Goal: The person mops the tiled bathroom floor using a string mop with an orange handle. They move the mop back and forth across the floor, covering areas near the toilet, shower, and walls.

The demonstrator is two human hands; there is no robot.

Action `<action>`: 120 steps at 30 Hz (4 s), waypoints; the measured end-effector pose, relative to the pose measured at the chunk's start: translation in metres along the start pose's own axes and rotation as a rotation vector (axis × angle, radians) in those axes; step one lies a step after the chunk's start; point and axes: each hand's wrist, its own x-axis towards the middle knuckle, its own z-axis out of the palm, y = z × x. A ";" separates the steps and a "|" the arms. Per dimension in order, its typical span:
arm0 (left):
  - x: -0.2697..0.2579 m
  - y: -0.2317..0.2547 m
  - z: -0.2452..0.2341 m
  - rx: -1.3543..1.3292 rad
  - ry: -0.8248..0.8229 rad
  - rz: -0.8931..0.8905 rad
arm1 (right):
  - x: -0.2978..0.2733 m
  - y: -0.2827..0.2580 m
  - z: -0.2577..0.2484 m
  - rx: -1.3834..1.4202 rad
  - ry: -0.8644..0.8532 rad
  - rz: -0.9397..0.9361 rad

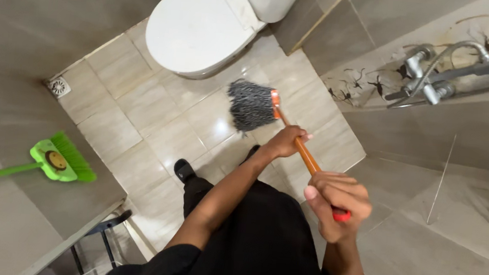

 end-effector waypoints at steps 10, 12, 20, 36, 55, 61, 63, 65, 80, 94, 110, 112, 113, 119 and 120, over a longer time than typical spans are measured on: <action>0.016 0.052 -0.028 0.194 -0.247 -0.121 | 0.002 -0.003 -0.015 0.051 0.124 -0.056; 0.008 0.049 -0.042 0.217 -0.243 -0.133 | 0.003 0.009 -0.012 0.115 0.139 -0.077; -0.029 0.007 -0.099 0.368 -0.315 -0.351 | 0.006 0.048 0.019 0.335 0.220 -0.103; -0.067 -0.065 -0.124 0.379 -0.108 -0.256 | -0.001 0.061 0.048 0.250 0.326 0.115; 0.004 -0.011 -0.016 0.023 -0.345 0.055 | -0.001 0.028 0.026 -0.159 0.243 0.002; 0.004 0.026 -0.061 0.271 -0.487 -0.158 | -0.001 0.017 0.013 0.069 0.364 -0.102; 0.002 0.023 -0.071 0.275 -0.407 -0.049 | 0.000 0.014 0.010 0.125 0.384 -0.124; -0.004 0.017 -0.079 0.310 -0.373 0.004 | 0.000 0.014 0.004 0.188 0.363 -0.123; 0.001 -0.005 -0.069 0.507 -0.414 -0.066 | -0.025 0.027 -0.022 0.113 0.343 -0.044; 0.036 -0.037 0.084 0.333 -0.534 0.122 | -0.045 0.013 -0.064 -0.221 0.456 0.097; 0.067 0.031 0.141 0.038 -0.758 0.178 | -0.047 0.000 -0.084 -0.333 0.471 0.003; 0.068 0.011 0.120 0.142 -0.758 0.110 | -0.045 0.013 -0.079 -0.280 0.469 -0.006; 0.067 0.003 0.109 0.182 -0.732 0.123 | -0.043 0.020 -0.076 -0.253 0.451 -0.014; 0.070 -0.034 0.027 0.263 -0.758 -0.027 | -0.025 0.058 -0.050 -0.166 0.394 -0.037; 0.069 -0.036 0.013 0.268 -0.760 0.032 | -0.021 0.062 -0.043 -0.117 0.388 -0.065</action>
